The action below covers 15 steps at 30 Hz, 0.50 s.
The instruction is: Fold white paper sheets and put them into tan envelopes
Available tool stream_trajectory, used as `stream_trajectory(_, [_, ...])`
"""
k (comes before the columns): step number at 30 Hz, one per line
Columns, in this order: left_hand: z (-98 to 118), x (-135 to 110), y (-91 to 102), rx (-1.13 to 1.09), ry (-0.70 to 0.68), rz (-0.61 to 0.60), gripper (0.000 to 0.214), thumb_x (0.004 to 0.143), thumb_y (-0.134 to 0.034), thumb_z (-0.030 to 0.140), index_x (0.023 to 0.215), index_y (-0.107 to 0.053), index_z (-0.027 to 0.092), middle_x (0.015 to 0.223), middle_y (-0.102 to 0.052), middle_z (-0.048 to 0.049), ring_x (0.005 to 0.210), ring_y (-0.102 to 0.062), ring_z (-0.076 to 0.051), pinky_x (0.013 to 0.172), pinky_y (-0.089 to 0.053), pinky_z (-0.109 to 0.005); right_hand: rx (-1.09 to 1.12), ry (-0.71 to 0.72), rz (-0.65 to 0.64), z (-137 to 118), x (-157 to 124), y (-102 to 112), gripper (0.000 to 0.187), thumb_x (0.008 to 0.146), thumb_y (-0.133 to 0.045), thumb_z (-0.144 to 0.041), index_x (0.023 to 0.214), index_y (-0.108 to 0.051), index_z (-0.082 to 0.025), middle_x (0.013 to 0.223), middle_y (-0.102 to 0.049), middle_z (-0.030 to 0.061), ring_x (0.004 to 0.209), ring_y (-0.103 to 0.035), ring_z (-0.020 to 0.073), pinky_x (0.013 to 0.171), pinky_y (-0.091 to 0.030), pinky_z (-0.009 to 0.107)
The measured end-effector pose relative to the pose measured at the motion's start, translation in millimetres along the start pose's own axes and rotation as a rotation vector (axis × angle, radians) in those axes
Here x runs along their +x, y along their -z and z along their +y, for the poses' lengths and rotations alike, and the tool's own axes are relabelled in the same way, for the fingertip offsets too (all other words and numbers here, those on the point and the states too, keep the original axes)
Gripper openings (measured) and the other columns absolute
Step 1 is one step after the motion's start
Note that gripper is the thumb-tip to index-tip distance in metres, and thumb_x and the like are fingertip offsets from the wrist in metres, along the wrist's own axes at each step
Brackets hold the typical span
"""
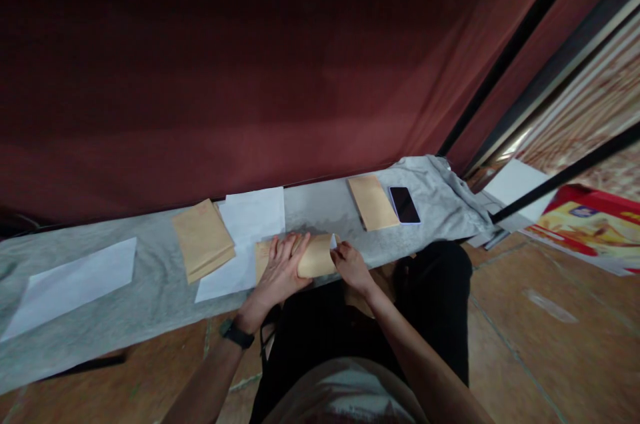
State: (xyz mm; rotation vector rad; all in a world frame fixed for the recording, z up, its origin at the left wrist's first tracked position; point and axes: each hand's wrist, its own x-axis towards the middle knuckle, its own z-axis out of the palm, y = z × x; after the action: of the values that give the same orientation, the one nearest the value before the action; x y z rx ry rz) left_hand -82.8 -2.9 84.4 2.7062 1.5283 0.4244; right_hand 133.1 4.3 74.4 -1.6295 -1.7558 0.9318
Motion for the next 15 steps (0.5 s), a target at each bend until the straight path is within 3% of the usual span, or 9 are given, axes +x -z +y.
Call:
stream_trajectory(4, [-1,1,-1.4,-0.007,0.001,-0.001,0.108,0.073,-0.073,0.039,0.159,-0.011,0.020,0.148,-0.044,-0.0183,0.141,-0.038,-0.038,0.121,-0.016,-0.060,-0.014,-0.033,0.038,1,-2,-1,0.018,0.092,-0.056,-0.023,0.078,-0.066,-0.019,0.089,-0.067,0.0066,0.080,-0.064,0.0173,0.073,-0.044,0.026])
stream_trajectory(9, [-2,4,-1.1,-0.007,-0.002,0.009,0.105,0.076,-0.072,0.040,0.159,-0.012,0.020,0.149,-0.043,-0.0188,0.143,-0.037,-0.037,0.121,-0.016,-0.060,0.117,-0.064,0.227,3,-4,-9,0.005,0.084,-0.063,-0.024,0.082,-0.061,-0.020,0.090,-0.065,0.0051,0.080,-0.062,0.0174,0.074,-0.047,0.027])
stream_trajectory(15, [-3,8,3.6,0.007,-0.010,0.007,0.107,0.074,-0.074,0.044,0.159,-0.014,0.019,0.149,-0.043,-0.0193,0.142,-0.038,-0.038,0.121,-0.017,-0.061,0.481,-0.135,0.306,5,-1,-12,0.033,0.082,-0.061,-0.043,0.105,-0.054,-0.020,0.084,-0.064,0.0013,0.068,-0.061,0.0155,0.060,-0.047,0.025])
